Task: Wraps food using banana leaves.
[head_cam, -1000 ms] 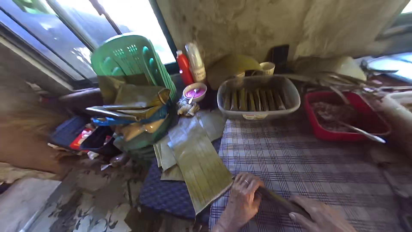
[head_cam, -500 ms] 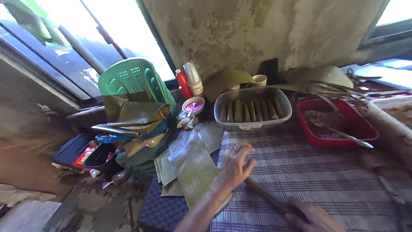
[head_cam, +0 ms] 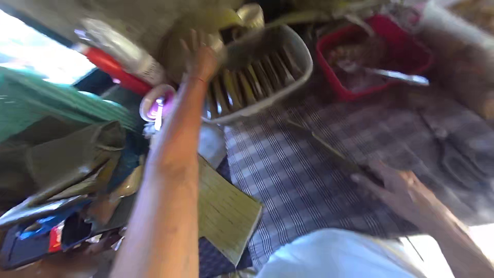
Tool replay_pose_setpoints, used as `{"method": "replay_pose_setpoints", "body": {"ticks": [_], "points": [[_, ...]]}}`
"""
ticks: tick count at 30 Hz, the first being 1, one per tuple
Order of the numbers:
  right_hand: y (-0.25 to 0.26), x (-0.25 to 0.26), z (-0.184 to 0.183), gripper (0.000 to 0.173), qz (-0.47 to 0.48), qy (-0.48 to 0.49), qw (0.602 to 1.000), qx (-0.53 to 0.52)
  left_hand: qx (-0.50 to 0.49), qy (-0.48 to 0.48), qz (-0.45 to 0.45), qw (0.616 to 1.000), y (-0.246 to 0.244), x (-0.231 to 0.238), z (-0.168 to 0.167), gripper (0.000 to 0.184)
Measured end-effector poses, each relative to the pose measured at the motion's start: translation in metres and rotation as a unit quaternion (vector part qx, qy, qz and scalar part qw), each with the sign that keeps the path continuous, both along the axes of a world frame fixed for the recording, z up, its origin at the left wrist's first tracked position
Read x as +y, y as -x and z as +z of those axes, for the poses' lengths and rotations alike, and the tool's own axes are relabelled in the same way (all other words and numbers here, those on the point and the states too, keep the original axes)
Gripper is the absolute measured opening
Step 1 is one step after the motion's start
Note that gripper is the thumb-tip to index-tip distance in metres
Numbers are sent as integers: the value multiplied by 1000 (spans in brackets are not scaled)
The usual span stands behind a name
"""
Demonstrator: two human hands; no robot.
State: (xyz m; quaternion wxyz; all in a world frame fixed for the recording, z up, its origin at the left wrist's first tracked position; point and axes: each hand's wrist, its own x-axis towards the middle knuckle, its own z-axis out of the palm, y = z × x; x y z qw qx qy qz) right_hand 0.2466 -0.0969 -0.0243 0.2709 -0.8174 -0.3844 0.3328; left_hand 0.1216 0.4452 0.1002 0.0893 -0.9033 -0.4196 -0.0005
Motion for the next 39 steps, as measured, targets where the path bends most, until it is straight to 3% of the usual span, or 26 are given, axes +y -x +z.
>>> {"method": "replay_pose_setpoints", "body": {"ticks": [4, 8, 10, 13, 16, 19, 22, 24, 30, 33, 35, 36, 39], "points": [[6, 0, 12, 32, 7, -16, 1000, -17, -127, 9, -10, 992, 33, -40, 22, 44], [11, 1, 23, 28, 11, -13, 1000, -7, -273, -13, -87, 958, 108, -184, 37, 41], [12, -1, 24, 27, 3, -29, 1000, -4, -325, 85, -97, 937, 135, -275, 30, 39], [8, -9, 26, 26, -16, -44, 999, -23, -387, 264, -166, 868, 169, -354, -28, 22], [1, -18, 30, 31, -69, -45, 995, -56, -337, 376, -234, 830, 192, -389, -114, 24], [-5, -25, 37, 32, -88, -74, 988, -103, -315, 433, -249, 807, 184, -408, -149, 26], [-1, -23, 46, 34, -53, -98, 984, -136, -337, 449, -263, 784, 165, -401, -156, 29], [8, -16, 47, 35, -17, -108, 985, -133, -349, 432, -262, 789, 150, -394, -146, 28], [46, 24, 35, 38, 51, -61, 991, -111, -372, 222, -237, 869, 132, -386, -132, 26], [52, 31, 30, 40, 83, -61, 984, -144, -436, 178, -126, 873, 149, -409, -129, 17], [48, 32, 29, 37, 99, -76, 981, -149, -516, 253, -9, 818, 158, -432, -123, 19], [46, 32, 31, 34, 104, -79, 981, -145, -566, 316, 51, 760, 160, -443, -120, 28], [44, 36, 38, 24, 125, -73, 981, -128, -687, 465, 182, 528, 154, -459, -111, 51]]}}
